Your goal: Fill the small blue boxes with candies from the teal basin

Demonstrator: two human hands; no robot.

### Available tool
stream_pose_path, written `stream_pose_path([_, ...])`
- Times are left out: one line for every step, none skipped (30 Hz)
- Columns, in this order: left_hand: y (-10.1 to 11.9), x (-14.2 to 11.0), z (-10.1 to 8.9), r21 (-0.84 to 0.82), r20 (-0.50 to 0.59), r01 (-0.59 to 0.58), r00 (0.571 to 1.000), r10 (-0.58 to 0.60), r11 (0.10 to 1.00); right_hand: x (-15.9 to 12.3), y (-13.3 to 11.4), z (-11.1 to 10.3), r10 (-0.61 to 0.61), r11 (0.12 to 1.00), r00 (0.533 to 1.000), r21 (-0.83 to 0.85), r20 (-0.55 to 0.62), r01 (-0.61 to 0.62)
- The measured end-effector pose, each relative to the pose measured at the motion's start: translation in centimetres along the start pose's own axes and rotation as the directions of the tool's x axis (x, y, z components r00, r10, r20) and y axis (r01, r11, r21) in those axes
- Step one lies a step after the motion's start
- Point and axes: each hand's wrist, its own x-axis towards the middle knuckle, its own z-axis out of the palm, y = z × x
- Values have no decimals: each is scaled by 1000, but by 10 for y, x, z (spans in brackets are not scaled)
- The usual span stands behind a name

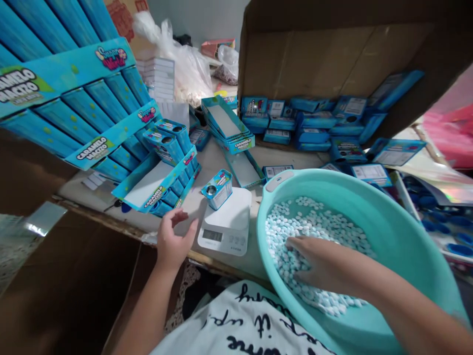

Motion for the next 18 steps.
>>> stream_pose_path([9,6,6,-9,5,-38,999,38,999,-1,-3,-4,7,1000,1000,7,11,-7])
stream_pose_path([17,14,12,-6,20,-70,997,71,998,-2,-5,-8,12,1000,1000,18,16,-12])
stream_pose_path([25,23,19,14,59,-91,994,90,996,-4,-6,-13,9,999,1000,36,18,-10])
stream_pose_path([32,33,27,40,117,-93,989,88,995,-5,-6,-18,-3,998,1000,60,10,2])
stream_pose_path([38,43,33,66,174,-82,982,70,994,-7,-5,-23,-20,996,1000,84,-11,20])
stream_pose_path([44,54,38,79,217,-76,975,57,994,-8,-4,-26,-37,994,998,104,-51,42])
stream_pose_path([51,63,42,73,250,-107,965,85,992,-10,-3,-30,-54,990,992,122,-116,68])
stream_pose_path([59,71,44,54,275,-185,948,163,981,-11,-2,-32,-63,985,976,145,-209,95])
stream_pose_path([69,77,44,32,277,-301,919,281,953,-12,-3,-34,-56,973,948,197,-314,123])
stream_pose_path([82,81,43,23,266,-439,869,418,898,-12,-4,-36,-32,940,907,295,-419,170])
stream_pose_path([95,83,41,37,272,-574,793,545,818,-12,-7,-38,13,859,866,448,-500,246])
stream_pose_path([110,83,41,75,271,-676,721,638,733,-12,-10,-41,70,696,839,630,-539,346])
stream_pose_path([125,81,42,124,287,-757,646,707,642,-11,-15,-43,118,436,841,789,-528,434])
stream_pose_path([138,79,44,170,296,-815,579,759,555,-10,-19,-47,137,118,866,876,-481,468])
stream_pose_path([150,75,49,205,303,-855,519,800,477,-10,-22,-50,123,-182,897,879,-424,440])
stream_pose_path([160,72,55,224,311,-884,464,830,410,-9,-25,-52,99,-407,923,831,-373,379])
stream_pose_path([168,69,62,231,306,-903,420,854,361,-8,-26,-54,90,-548,940,772,-329,322])
stream_pose_path([173,67,69,234,289,-913,393,873,334,-7,-27,-55,107,-624,950,725,-292,293])
